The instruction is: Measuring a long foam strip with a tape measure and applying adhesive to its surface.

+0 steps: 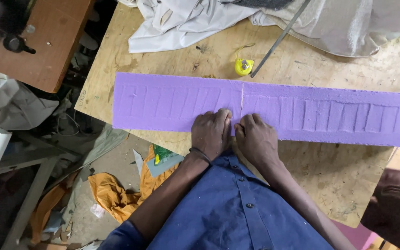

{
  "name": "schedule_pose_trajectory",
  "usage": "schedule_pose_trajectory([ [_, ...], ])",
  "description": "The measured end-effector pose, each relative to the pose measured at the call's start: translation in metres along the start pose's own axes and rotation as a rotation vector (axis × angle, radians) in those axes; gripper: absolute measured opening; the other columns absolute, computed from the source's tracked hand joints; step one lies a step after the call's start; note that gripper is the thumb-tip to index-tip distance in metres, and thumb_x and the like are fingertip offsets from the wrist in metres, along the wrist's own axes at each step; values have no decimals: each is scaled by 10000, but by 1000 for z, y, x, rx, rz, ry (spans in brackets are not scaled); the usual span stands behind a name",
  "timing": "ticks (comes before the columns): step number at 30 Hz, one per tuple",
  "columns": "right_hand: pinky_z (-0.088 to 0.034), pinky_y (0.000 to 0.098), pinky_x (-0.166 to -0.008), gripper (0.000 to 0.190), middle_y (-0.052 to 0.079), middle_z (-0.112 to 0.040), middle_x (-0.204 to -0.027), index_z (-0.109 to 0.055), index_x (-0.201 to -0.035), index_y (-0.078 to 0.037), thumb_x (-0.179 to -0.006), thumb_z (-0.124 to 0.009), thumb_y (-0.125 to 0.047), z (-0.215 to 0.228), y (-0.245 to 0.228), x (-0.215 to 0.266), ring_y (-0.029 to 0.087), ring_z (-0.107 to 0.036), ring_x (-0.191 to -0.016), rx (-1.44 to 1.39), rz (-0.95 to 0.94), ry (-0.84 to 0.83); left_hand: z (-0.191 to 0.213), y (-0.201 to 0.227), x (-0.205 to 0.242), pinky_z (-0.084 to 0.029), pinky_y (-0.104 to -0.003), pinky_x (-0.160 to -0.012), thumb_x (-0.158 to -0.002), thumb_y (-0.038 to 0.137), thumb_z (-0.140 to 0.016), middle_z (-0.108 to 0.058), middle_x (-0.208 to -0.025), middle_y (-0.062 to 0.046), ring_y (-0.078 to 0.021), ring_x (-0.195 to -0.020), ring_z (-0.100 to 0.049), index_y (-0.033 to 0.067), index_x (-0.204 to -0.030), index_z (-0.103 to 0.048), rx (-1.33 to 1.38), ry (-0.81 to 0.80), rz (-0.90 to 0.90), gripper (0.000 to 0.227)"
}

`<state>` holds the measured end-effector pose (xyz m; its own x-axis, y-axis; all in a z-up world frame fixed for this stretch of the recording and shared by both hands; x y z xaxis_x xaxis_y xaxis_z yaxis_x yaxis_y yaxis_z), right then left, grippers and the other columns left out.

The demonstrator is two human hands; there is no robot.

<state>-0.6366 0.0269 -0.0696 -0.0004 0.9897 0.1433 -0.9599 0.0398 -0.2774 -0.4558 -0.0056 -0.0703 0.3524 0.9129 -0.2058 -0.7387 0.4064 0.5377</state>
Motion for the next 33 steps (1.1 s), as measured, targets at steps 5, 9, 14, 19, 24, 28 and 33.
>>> schedule_pose_trajectory([
  [5,-694,575,-748,244,108,-722,-1091,-729,-1149,-175,-1111,-660,-406,-7,-18,-6,437,-866,-907,158,115,119,0,2,-3,-638,-603,-925,-1271,378,-463,-862,-925,-126,-430,-1019,-860,251,-1326,-639,6,-19,4,223],
  [9,-672,631,-748,293,141,-717,-1113,-714,-1174,-136,-1107,-623,-406,5,-5,-11,503,-850,-935,81,65,102,1,1,-2,-648,-569,-903,-1261,353,-500,-851,-885,-113,-395,-980,-868,257,-1318,-650,-25,60,-28,187],
  [14,-678,425,-784,411,14,-769,-592,-768,-1138,-190,-1135,-785,-601,67,-3,-30,298,-885,-638,-504,-212,-85,11,5,-3,-655,-554,-887,-1222,343,-577,-858,-888,-120,-385,-958,-873,228,-1297,-683,-8,121,-53,173],
  [19,-642,679,-981,604,278,-875,-967,-678,-1105,-162,-1223,-583,-746,38,-6,-65,575,-895,-1059,-34,-298,-86,5,2,0,-647,-574,-867,-1221,369,-569,-838,-845,-160,-419,-931,-861,177,-1256,-701,-36,158,-71,236],
  [24,-679,681,-1022,485,283,-919,-1099,-657,-1233,-122,-1297,-426,-543,38,-30,-73,591,-914,-1094,158,-271,-110,3,5,-3,-632,-560,-832,-1225,392,-522,-793,-787,-169,-430,-900,-839,158,-1165,-692,-61,206,-92,295],
  [28,-707,672,-965,362,237,-925,-1082,-682,-1295,-128,-1288,-457,-412,29,-27,-81,578,-921,-1054,228,-187,-85,5,8,-8,-636,-568,-823,-1218,399,-535,-785,-775,-160,-416,-887,-841,161,-1200,-713,-73,219,-112,298],
  [33,-661,731,-923,419,261,-907,-1009,-709,-1182,-121,-1180,-561,-512,29,12,-92,629,-885,-1049,59,-170,-58,4,5,-7,-630,-559,-801,-1217,389,-534,-778,-785,-167,-418,-875,-834,152,-1198,-703,-77,223,-127,292],
])
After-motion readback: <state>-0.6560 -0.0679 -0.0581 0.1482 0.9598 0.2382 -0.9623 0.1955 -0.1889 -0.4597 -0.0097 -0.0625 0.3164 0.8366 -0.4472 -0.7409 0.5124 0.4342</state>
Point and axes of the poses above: each hand's wrist, its own x-axis away from the middle knuckle, its own z-axis out of the back of the hand, y = z × x, the point moved 5 cm from there along -x, towards the middle knuckle
